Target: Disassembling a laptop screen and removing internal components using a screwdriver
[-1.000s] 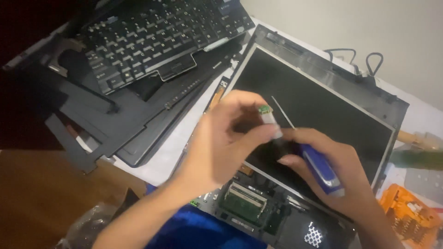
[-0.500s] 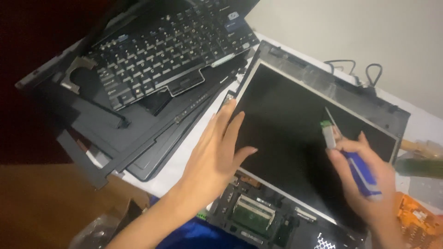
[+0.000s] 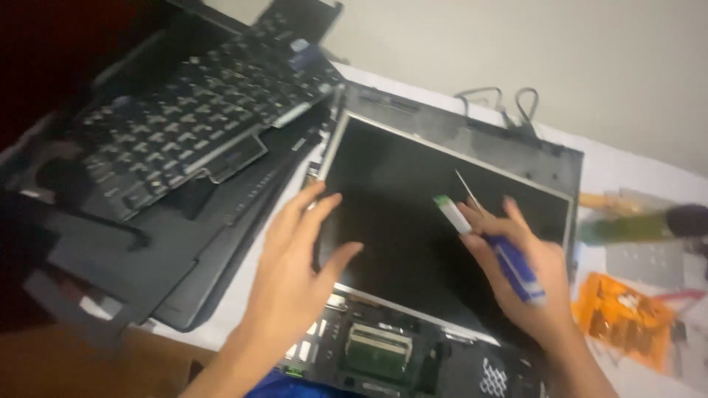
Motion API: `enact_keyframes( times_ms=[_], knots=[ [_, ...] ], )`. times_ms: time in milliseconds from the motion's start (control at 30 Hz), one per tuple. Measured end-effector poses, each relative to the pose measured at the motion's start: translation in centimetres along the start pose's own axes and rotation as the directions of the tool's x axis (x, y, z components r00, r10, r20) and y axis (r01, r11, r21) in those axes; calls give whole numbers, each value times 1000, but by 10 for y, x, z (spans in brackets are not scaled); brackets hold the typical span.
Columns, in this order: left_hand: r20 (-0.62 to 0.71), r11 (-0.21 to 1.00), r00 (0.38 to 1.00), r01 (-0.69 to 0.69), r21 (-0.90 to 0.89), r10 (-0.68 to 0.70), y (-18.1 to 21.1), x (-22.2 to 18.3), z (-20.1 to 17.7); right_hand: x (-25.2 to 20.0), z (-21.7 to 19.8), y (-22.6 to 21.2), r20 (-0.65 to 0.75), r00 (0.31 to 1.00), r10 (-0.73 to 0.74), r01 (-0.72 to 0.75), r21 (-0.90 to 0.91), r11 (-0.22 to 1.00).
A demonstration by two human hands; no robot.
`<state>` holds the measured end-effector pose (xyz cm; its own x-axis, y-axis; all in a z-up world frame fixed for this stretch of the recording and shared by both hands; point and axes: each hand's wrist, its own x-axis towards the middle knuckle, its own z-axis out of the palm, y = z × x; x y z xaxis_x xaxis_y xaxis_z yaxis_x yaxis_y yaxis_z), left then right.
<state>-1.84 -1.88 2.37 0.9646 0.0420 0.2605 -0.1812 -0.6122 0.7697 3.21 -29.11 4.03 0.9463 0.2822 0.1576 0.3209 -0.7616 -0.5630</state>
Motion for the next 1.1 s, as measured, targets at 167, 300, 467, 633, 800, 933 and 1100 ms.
enact_keyframes(
  times_ms=[167, 300, 467, 633, 800, 933, 1100],
  knots=[
    [-43, 988, 990, -138, -73, 135, 25, 10, -7, 6, -21, -28, -29, 997, -75, 79, 199, 977],
    [173, 956, 983, 108, -274, -61, 49, 23, -14, 6, -21, -31, 21, 997, -80, 73, 231, 970],
    [214, 852, 967, 224, -474, -135, 42, 30, -4, 1, -15, -34, 96, 969, -230, 179, 374, 910],
    [69, 714, 993, -18, -700, 92, 50, 46, -14, -4, -17, -19, 34, 944, -328, 307, 275, 911],
    [237, 920, 955, -75, -385, 177, 53, 60, 1, -20, -20, 14, -76, 968, -239, 244, 509, 825],
    [449, 950, 854, -148, -275, 263, 53, 58, 23, -30, -29, 28, -88, 971, -224, 239, 453, 859],
    [500, 958, 818, -227, -175, 285, 50, 56, 26, -49, -36, 36, -92, 991, -98, 128, 427, 895]
  ],
)
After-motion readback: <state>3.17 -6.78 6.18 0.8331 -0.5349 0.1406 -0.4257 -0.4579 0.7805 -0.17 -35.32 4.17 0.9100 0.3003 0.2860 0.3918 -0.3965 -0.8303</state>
